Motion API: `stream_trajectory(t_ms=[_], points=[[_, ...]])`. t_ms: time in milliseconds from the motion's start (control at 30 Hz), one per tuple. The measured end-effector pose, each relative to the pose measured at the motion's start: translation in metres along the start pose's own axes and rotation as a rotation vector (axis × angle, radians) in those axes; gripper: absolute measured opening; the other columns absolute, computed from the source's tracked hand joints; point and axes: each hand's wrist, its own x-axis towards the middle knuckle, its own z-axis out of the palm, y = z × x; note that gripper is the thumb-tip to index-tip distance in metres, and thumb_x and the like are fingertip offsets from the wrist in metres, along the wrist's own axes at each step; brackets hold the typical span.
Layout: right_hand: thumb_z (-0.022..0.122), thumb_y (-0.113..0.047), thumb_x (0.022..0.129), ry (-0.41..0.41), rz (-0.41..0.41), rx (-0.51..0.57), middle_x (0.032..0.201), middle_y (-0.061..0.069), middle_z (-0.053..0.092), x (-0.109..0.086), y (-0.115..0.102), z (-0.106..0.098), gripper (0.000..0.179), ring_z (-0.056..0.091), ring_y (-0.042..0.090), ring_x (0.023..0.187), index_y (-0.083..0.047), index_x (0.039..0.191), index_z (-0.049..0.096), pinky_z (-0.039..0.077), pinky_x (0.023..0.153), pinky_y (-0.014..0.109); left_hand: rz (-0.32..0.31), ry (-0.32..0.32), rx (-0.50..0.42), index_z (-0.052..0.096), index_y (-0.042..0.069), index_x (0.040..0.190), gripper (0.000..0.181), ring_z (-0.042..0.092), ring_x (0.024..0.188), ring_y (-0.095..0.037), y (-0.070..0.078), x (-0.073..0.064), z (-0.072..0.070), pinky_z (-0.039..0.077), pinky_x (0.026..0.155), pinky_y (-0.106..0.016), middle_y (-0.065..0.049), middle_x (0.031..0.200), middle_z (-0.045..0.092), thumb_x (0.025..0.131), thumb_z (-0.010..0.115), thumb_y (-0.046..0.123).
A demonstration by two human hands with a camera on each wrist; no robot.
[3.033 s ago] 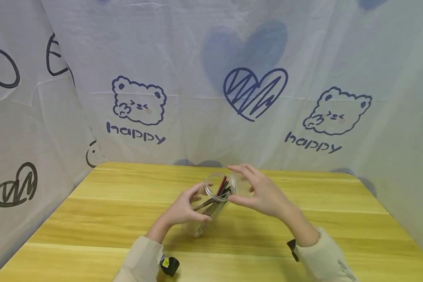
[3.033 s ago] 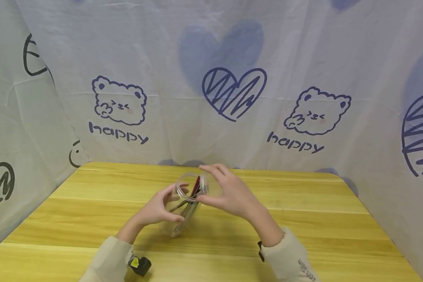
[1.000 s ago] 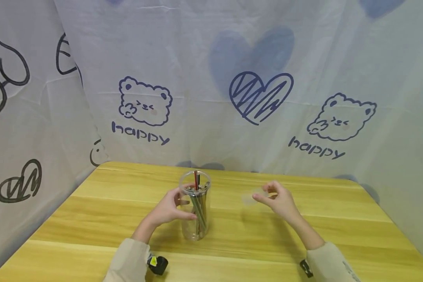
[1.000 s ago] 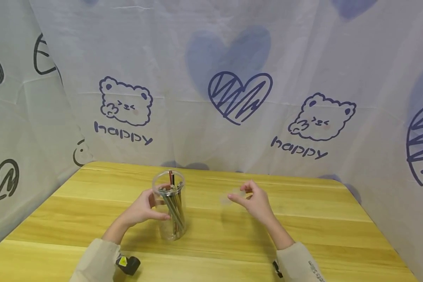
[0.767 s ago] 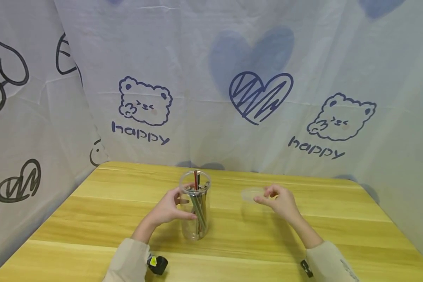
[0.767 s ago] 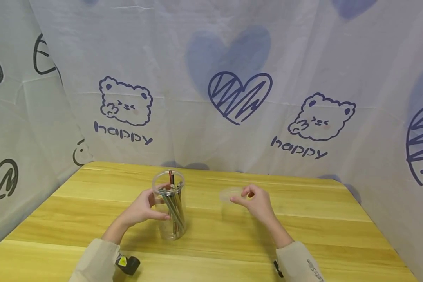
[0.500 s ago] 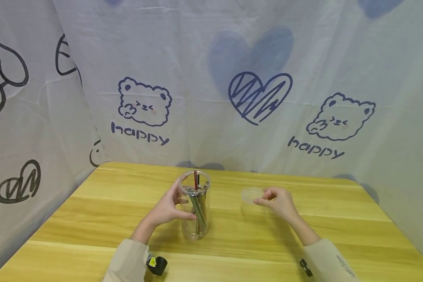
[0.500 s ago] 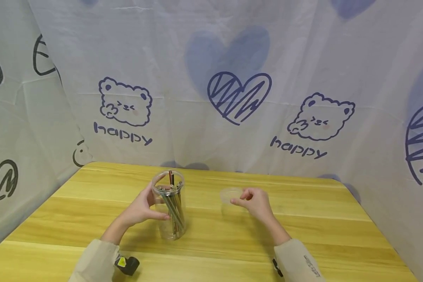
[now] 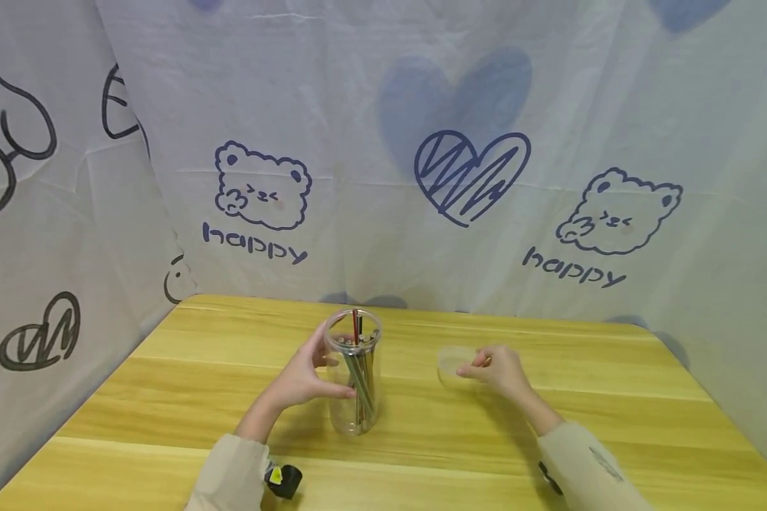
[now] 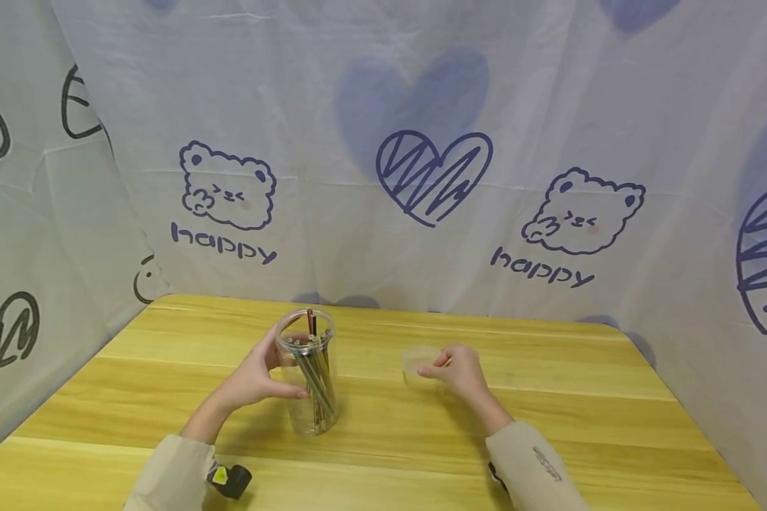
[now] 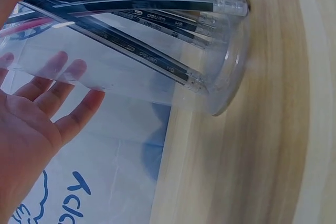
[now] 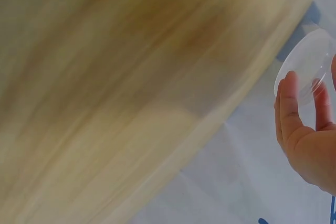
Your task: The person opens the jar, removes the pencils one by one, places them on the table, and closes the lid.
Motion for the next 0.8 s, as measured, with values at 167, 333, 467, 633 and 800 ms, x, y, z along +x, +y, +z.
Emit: stream_trajectory(t_ms=[167, 333, 467, 633, 800], points=[[0.078, -0.016, 0.068, -0.019, 0.018, -0.013, 0.091, 0.021, 0.063, 0.004, 0.004, 0.004, 0.023, 0.058, 0.026, 0.079, -0.002, 0.062, 0.061, 0.045, 0.056, 0.026, 0.065, -0.004, 0.002, 0.023, 0.017, 0.141, 0.091, 0.046, 0.111, -0.032, -0.002, 0.001, -0.003, 0.036, 0.086, -0.056, -0.019, 0.126, 0.046, 0.068, 0.077, 0.012], [0.078, -0.014, 0.068, -0.036, 0.028, -0.035, 0.061, 0.001, 0.050, 0.007, 0.007, 0.006, 0.024, 0.039, 0.010, 0.050, -0.004, 0.060, 0.058, 0.031, 0.043, 0.021, 0.129, 0.007, 0.023, 0.027, 0.006, 0.138, 0.077, 0.048, 0.107, -0.036, 0.001, 0.003, -0.004, 0.040, 0.083, -0.051, -0.024, 0.121, 0.048, 0.080, 0.062, 0.044], [0.077, -0.013, 0.068, -0.051, 0.018, -0.057, 0.056, -0.002, 0.046, 0.008, 0.009, 0.006, 0.024, 0.035, 0.009, 0.048, -0.004, 0.059, 0.057, 0.029, 0.043, 0.020, 0.129, 0.032, 0.014, 0.030, 0.001, 0.136, 0.077, 0.048, 0.108, -0.038, 0.004, 0.004, -0.004, 0.040, 0.085, -0.047, -0.025, 0.121, 0.048, 0.083, 0.052, 0.052], [0.077, -0.013, 0.068, -0.066, 0.016, -0.082, 0.057, -0.002, 0.047, 0.009, 0.012, 0.007, 0.024, 0.037, 0.010, 0.051, -0.003, 0.059, 0.057, 0.032, 0.045, 0.022, 0.089, 0.069, 0.011, 0.034, 0.001, 0.134, 0.071, 0.046, 0.110, -0.037, 0.008, 0.004, -0.003, 0.039, 0.088, -0.048, -0.024, 0.120, 0.049, 0.087, 0.041, 0.054], [0.077, -0.013, 0.068, -0.075, 0.013, -0.098, 0.057, -0.001, 0.049, 0.009, 0.015, 0.009, 0.023, 0.038, 0.010, 0.049, -0.003, 0.060, 0.057, 0.034, 0.046, 0.023, 0.076, 0.102, 0.011, 0.035, -0.002, 0.132, 0.062, 0.047, 0.109, -0.035, 0.011, 0.006, 0.000, 0.039, 0.089, -0.045, -0.024, 0.119, 0.050, 0.092, 0.039, 0.046]])
